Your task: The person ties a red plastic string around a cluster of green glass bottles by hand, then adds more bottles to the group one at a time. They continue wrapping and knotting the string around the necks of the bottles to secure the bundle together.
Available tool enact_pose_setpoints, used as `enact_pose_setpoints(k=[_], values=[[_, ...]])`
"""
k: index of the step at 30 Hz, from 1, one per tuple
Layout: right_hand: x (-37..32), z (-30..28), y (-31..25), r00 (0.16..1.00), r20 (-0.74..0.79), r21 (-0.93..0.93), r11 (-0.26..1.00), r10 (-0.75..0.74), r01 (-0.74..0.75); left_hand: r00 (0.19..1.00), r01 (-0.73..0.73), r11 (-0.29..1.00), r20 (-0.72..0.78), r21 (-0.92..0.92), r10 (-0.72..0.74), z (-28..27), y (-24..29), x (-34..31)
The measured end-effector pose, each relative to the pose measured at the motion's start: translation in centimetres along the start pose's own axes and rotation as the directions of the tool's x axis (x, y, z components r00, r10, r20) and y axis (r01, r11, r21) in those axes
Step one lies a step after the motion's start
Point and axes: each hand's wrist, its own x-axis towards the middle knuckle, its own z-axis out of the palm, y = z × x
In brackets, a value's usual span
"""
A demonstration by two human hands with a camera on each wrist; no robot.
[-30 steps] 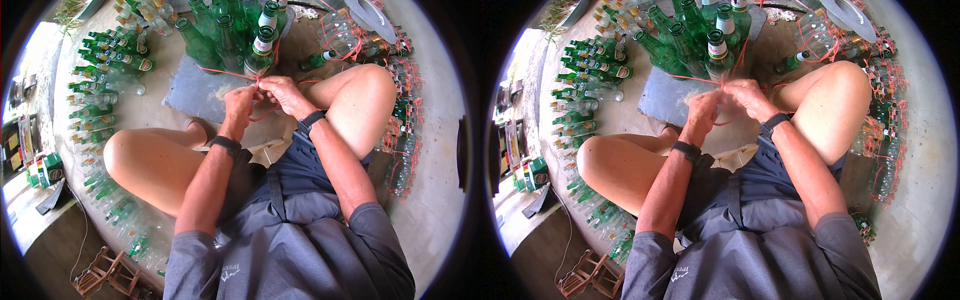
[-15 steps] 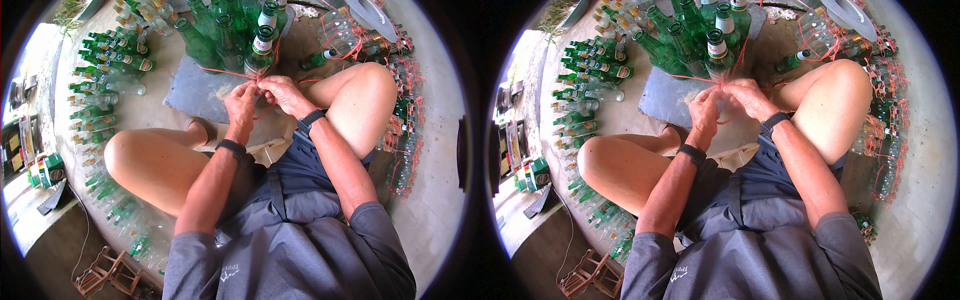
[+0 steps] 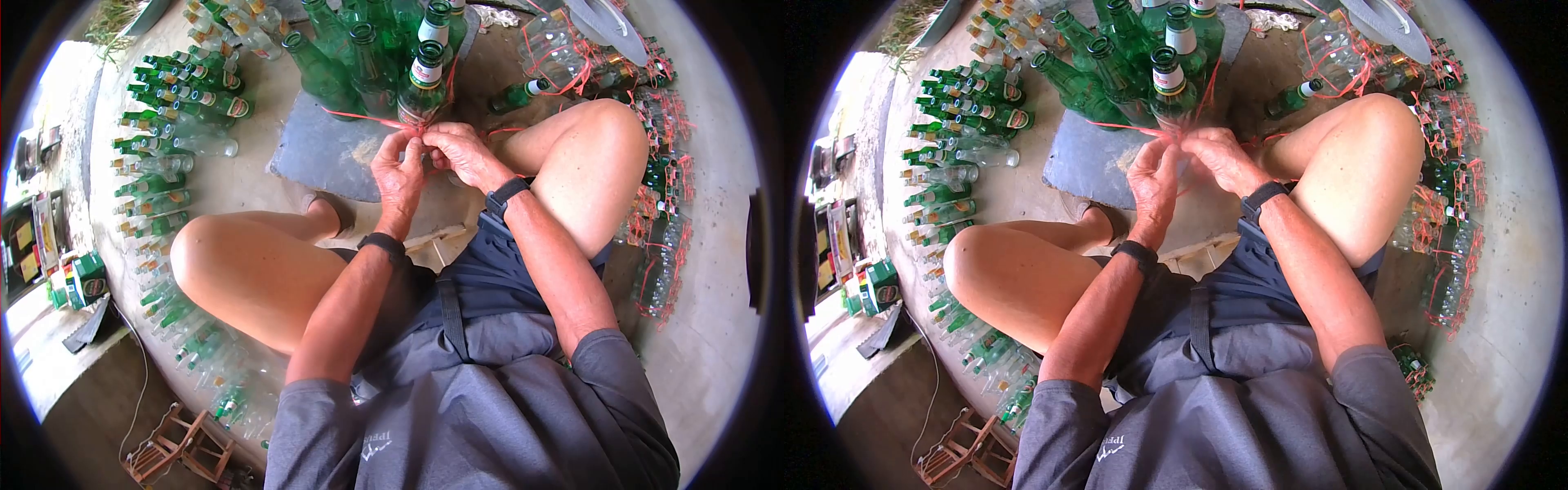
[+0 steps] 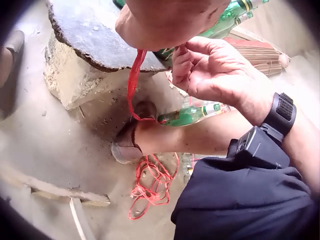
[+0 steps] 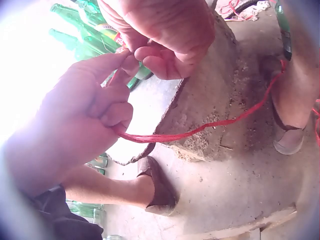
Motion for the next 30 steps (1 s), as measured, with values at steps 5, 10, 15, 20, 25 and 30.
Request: enact_pose_setpoints(k=[5, 10, 15, 20, 25, 30], values=[[0.7, -0.7, 0.7, 0.999, 0.038, -0.012, 1.0, -0.01, 0.01, 0.975, -0.218, 0.958, 0.08, 0.184, 0.207, -0.6, -1.3, 0.7], [1.0, -0.9, 1.4, 0.998, 0.025, 0.009, 0.998, -0.055, 0.055, 0.995, -0.032, 0.971, 0.096, 0.235, 0.009, -1.0, 0.1, 1.2], [0.7, -0.7, 1.2, 0.996, 0.028, -0.07, 0.994, -0.087, 0.089, 0.987, 0.01, 0.992, 0.159, 0.122, -0.03, -1.6, 0.1, 2.1], [-0.4, 0.0, -0.1, 0.997, 0.01, -0.103, 0.992, -0.076, 0.077, 0.962, 0.263, 0.964, 0.066, 0.042, -0.265, -0.7, 2.8, 2.0], [0.1, -0.4, 0.6, 0.998, 0.001, -0.102, 0.993, -0.067, 0.067, 0.941, 0.329, 0.944, 0.075, 0.039, -0.331, -0.8, 3.0, 2.3], [0.5, -0.7, 1.0, 0.997, -0.013, -0.117, 0.99, -0.075, 0.073, 0.938, 0.34, 0.937, 0.043, 0.082, -0.344, -0.9, 2.4, 2.9]])
